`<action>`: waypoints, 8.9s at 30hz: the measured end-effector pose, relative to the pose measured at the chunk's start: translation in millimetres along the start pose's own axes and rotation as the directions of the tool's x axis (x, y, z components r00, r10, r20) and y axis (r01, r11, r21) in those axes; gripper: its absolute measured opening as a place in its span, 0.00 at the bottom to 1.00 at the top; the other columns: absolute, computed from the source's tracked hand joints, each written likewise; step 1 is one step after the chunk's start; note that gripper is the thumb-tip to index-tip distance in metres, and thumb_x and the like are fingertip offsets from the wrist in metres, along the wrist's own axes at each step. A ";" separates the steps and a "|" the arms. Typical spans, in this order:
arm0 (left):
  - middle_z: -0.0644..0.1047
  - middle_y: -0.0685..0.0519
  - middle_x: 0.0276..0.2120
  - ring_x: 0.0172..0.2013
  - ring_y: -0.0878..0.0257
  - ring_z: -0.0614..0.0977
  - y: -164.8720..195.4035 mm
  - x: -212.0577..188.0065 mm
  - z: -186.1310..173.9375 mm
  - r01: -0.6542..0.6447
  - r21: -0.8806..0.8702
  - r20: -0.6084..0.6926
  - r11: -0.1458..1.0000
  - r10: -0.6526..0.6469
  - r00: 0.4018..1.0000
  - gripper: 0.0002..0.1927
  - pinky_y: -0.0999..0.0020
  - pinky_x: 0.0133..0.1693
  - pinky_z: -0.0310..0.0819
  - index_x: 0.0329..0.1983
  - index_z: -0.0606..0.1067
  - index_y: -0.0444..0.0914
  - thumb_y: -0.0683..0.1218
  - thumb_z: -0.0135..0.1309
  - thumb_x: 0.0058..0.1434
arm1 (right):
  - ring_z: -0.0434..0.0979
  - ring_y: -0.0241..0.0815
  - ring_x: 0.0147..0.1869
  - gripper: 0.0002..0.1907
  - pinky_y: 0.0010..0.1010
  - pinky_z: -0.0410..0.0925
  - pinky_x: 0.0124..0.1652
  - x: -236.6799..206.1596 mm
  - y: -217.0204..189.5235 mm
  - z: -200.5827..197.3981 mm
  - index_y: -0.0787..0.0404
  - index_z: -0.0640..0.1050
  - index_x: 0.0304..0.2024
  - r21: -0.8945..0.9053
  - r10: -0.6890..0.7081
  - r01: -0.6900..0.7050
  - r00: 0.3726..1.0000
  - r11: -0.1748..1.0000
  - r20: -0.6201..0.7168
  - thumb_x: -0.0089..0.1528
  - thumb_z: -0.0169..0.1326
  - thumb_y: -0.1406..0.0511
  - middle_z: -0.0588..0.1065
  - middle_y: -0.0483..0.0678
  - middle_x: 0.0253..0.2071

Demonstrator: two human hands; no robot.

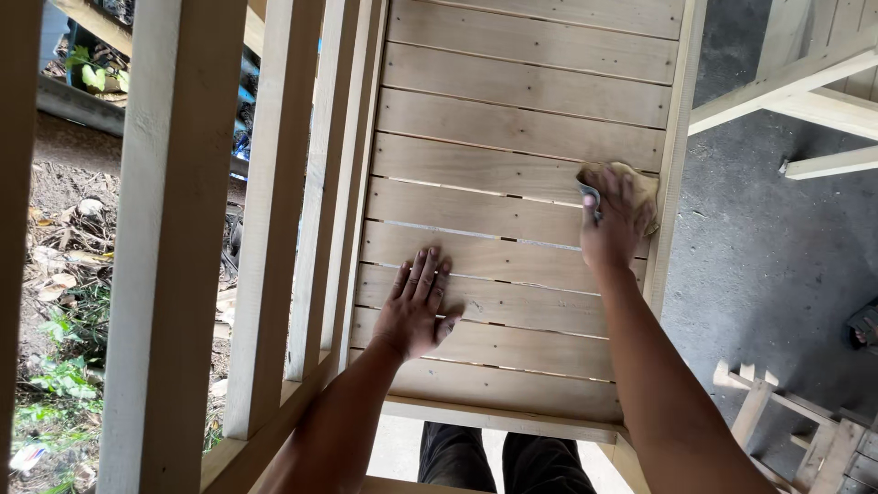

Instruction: The person sands the surface of a wooden bench with a sanding block, moving methodically across the slats and edges. The person uses both hands to apply pressure and maintain control of the sanding block while working on the bench.

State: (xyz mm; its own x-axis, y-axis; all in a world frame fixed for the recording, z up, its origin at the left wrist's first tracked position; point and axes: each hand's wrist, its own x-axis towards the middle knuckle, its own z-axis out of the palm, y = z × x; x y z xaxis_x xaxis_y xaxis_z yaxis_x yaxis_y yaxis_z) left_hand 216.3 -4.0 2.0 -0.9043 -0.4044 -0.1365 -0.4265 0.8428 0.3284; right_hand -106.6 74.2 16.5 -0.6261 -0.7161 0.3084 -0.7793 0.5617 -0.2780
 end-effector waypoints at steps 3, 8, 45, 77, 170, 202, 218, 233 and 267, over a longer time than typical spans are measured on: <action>0.41 0.39 0.77 0.76 0.46 0.43 1.2 0.8 -1.0 0.006 -0.025 -0.039 1.000 -0.007 0.999 0.44 0.49 0.72 0.35 0.78 0.43 0.36 0.67 0.33 0.69 | 0.60 0.52 0.77 0.18 0.73 0.38 0.67 -2.0 -8.7 9.1 0.46 0.76 0.64 -0.076 0.124 -0.123 0.992 0.989 -0.002 0.71 0.50 0.60 0.70 0.44 0.70; 0.42 0.39 0.77 0.76 0.45 0.44 2.5 1.4 -2.7 -0.006 -0.040 -0.036 0.999 0.004 0.999 0.45 0.48 0.71 0.35 0.78 0.44 0.35 0.67 0.34 0.68 | 0.57 0.51 0.79 0.21 0.65 0.42 0.69 -10.8 -109.3 50.9 0.41 0.77 0.64 -0.020 -0.142 0.143 0.989 0.989 0.040 0.68 0.54 0.55 0.66 0.39 0.73; 0.42 0.38 0.77 0.75 0.44 0.44 -1.3 -1.5 1.2 -0.031 -0.023 -0.060 0.999 0.029 0.998 0.45 0.48 0.71 0.35 0.78 0.45 0.35 0.67 0.35 0.68 | 0.74 0.49 0.63 0.18 0.53 0.59 0.61 -1.2 -44.3 11.2 0.43 0.79 0.56 0.108 -0.107 0.100 0.992 0.989 0.061 0.64 0.56 0.64 0.76 0.41 0.60; 0.33 0.52 0.78 0.77 0.56 0.36 13.7 28.5 -43.8 0.273 0.108 0.405 0.956 -0.293 0.866 0.48 0.52 0.72 0.35 0.80 0.40 0.51 0.68 0.48 0.64 | 0.28 0.63 0.81 0.46 0.80 0.30 0.61 -73.5 41.5 -38.2 0.45 0.54 0.75 -0.135 -0.173 0.327 0.755 0.935 0.632 0.60 0.44 0.37 0.38 0.48 0.79; 0.70 0.54 0.68 0.69 0.51 0.68 43.5 108.6 -10.9 0.765 -0.638 -0.370 -0.082 -0.839 -0.399 0.20 0.51 0.68 0.58 0.65 0.75 0.47 0.51 0.42 0.73 | 0.45 0.42 0.84 0.29 0.58 0.33 0.75 85.8 -118.4 95.8 0.45 0.59 0.77 0.538 -0.956 0.826 0.002 0.167 0.294 0.73 0.35 0.52 0.52 0.37 0.80; 0.69 0.51 0.70 0.69 0.49 0.68 72.3 121.1 12.8 0.881 -0.460 -0.444 -0.111 -0.831 -0.336 0.25 0.52 0.68 0.54 0.70 0.70 0.42 0.51 0.41 0.71 | 0.50 0.43 0.82 0.27 0.56 0.37 0.75 84.6 -115.6 95.0 0.47 0.63 0.75 0.557 -0.970 0.812 0.044 0.175 0.241 0.73 0.39 0.55 0.58 0.39 0.78; 0.70 0.58 0.68 0.69 0.56 0.68 89.7 140.1 -4.3 0.750 -0.596 -0.247 -0.287 -0.823 -0.512 0.22 0.48 0.70 0.54 0.67 0.72 0.49 0.54 0.41 0.72 | 0.48 0.45 0.83 0.29 0.60 0.36 0.73 81.5 -117.5 92.5 0.50 0.63 0.75 0.549 -0.970 0.822 0.013 0.148 0.242 0.71 0.39 0.56 0.56 0.41 0.78; 0.65 0.62 0.71 0.71 0.60 0.64 118.2 165.4 11.4 0.775 -0.579 -0.202 -0.254 -0.876 -0.438 0.28 0.53 0.69 0.51 0.69 0.69 0.56 0.51 0.48 0.64 | 0.51 0.49 0.82 0.29 0.55 0.38 0.74 105.7 -126.9 106.4 0.48 0.61 0.75 0.616 -0.955 0.780 -0.255 -0.110 0.153 0.72 0.40 0.54 0.56 0.41 0.79; 0.63 0.59 0.73 0.73 0.56 0.60 74.3 158.0 -13.2 0.750 -0.630 -0.316 -0.203 -0.815 -0.485 0.24 0.49 0.71 0.46 0.67 0.70 0.62 0.57 0.52 0.67 | 0.53 0.46 0.81 0.27 0.51 0.41 0.74 107.5 -135.3 105.7 0.48 0.64 0.73 0.606 -0.971 0.790 -0.205 -0.092 0.120 0.71 0.42 0.56 0.59 0.41 0.77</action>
State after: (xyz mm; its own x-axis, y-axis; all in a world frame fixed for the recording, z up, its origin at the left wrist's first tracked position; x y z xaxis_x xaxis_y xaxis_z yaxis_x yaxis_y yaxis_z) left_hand 41.9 -10.0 17.1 0.7922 -0.6030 0.0940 -0.5808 -0.6976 0.4195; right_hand -65.8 -122.5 -8.9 0.8886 -0.4482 0.0979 -0.4070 -0.8686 -0.2824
